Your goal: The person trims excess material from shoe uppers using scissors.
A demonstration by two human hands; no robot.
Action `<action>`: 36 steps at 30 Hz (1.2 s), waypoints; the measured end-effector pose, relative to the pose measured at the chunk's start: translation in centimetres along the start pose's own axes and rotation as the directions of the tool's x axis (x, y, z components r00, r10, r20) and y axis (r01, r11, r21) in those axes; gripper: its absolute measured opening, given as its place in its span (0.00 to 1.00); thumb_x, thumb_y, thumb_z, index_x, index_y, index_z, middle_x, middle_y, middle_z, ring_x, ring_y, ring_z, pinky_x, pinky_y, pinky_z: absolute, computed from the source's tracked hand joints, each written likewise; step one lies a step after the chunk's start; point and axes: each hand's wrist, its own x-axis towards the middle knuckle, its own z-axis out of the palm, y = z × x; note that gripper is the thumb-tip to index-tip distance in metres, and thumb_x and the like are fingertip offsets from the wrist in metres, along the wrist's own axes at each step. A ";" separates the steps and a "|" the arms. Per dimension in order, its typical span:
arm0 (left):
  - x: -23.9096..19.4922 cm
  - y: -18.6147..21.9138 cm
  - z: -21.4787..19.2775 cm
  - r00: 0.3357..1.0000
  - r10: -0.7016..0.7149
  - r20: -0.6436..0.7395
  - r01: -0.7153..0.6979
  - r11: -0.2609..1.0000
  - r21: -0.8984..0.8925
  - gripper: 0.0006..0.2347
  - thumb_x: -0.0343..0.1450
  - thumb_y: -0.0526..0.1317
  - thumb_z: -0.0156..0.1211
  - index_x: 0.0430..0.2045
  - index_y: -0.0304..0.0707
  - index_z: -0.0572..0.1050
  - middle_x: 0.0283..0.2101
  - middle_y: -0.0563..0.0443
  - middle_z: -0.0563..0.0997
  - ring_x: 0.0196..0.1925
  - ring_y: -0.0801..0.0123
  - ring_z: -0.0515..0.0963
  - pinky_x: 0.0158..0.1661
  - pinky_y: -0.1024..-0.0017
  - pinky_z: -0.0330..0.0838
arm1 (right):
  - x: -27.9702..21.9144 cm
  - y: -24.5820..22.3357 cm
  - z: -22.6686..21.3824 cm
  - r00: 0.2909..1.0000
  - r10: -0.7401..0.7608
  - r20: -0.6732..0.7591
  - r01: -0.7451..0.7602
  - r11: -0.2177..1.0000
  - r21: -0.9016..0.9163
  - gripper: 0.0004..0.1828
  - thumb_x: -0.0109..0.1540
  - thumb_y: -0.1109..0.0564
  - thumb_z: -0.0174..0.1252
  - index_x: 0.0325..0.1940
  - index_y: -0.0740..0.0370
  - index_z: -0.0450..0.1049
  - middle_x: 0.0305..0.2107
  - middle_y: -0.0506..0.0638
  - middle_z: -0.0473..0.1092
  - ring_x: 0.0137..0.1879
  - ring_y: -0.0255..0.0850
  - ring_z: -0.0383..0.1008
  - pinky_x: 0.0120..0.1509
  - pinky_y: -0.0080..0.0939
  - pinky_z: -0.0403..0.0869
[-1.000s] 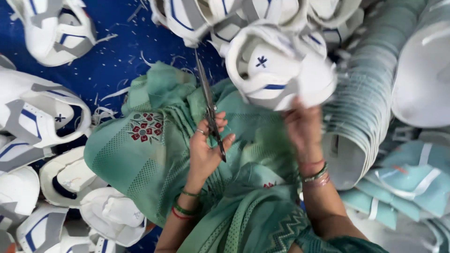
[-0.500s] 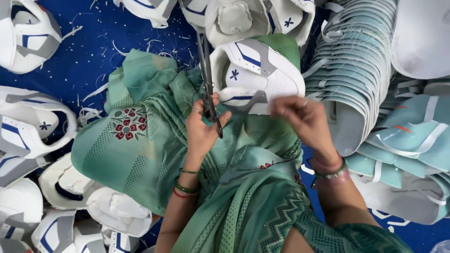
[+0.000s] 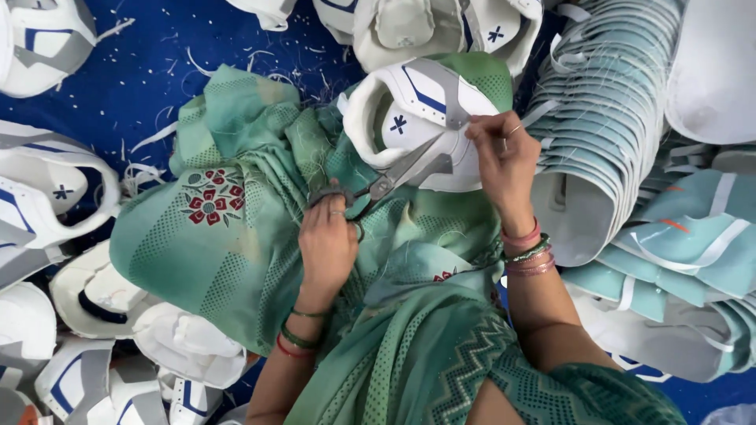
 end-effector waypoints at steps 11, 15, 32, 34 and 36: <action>1.3 0.7 1.1 0.998 0.041 0.046 -0.050 0.976 0.211 0.13 0.67 0.30 0.58 0.45 0.30 0.75 0.51 0.40 0.81 0.51 0.52 0.80 0.54 0.59 0.73 | -0.2 2.3 -0.6 0.993 0.104 0.062 -0.120 0.910 0.397 0.05 0.71 0.65 0.59 0.44 0.69 0.70 0.40 0.53 0.75 0.46 0.34 0.76 0.57 0.33 0.75; 1.1 0.3 0.3 0.964 -0.252 0.088 0.261 0.959 -0.112 0.14 0.64 0.32 0.63 0.44 0.33 0.77 0.43 0.39 0.82 0.47 0.48 0.80 0.46 0.56 0.73 | 0.1 2.2 -0.4 0.964 0.204 -0.172 -0.016 0.687 0.726 0.05 0.72 0.63 0.57 0.44 0.64 0.67 0.37 0.54 0.75 0.46 0.39 0.78 0.60 0.40 0.77; 0.8 1.9 1.4 0.997 -0.042 0.058 0.033 0.987 0.156 0.15 0.65 0.28 0.59 0.46 0.29 0.75 0.50 0.37 0.81 0.48 0.46 0.80 0.51 0.58 0.73 | -0.1 2.3 -1.1 0.988 0.153 -0.029 -0.082 0.668 0.740 0.05 0.74 0.65 0.57 0.45 0.63 0.68 0.35 0.53 0.73 0.44 0.40 0.75 0.64 0.46 0.76; 0.4 1.5 1.5 0.993 -0.077 0.091 0.065 0.989 0.132 0.14 0.65 0.28 0.60 0.45 0.31 0.76 0.48 0.39 0.82 0.46 0.46 0.81 0.50 0.58 0.74 | 0.3 0.7 -1.3 0.989 0.146 -0.029 -0.065 0.599 0.798 0.04 0.74 0.65 0.56 0.47 0.63 0.68 0.35 0.52 0.72 0.43 0.38 0.74 0.65 0.46 0.76; -0.1 0.8 1.7 0.991 -0.129 -0.032 0.125 0.987 -0.098 0.16 0.62 0.31 0.65 0.44 0.31 0.76 0.44 0.37 0.83 0.44 0.44 0.81 0.44 0.55 0.74 | 1.2 -2.8 -1.3 0.927 0.213 -0.307 0.105 0.640 0.761 0.01 0.73 0.63 0.53 0.49 0.61 0.67 0.45 0.54 0.74 0.50 0.40 0.74 0.60 0.44 0.75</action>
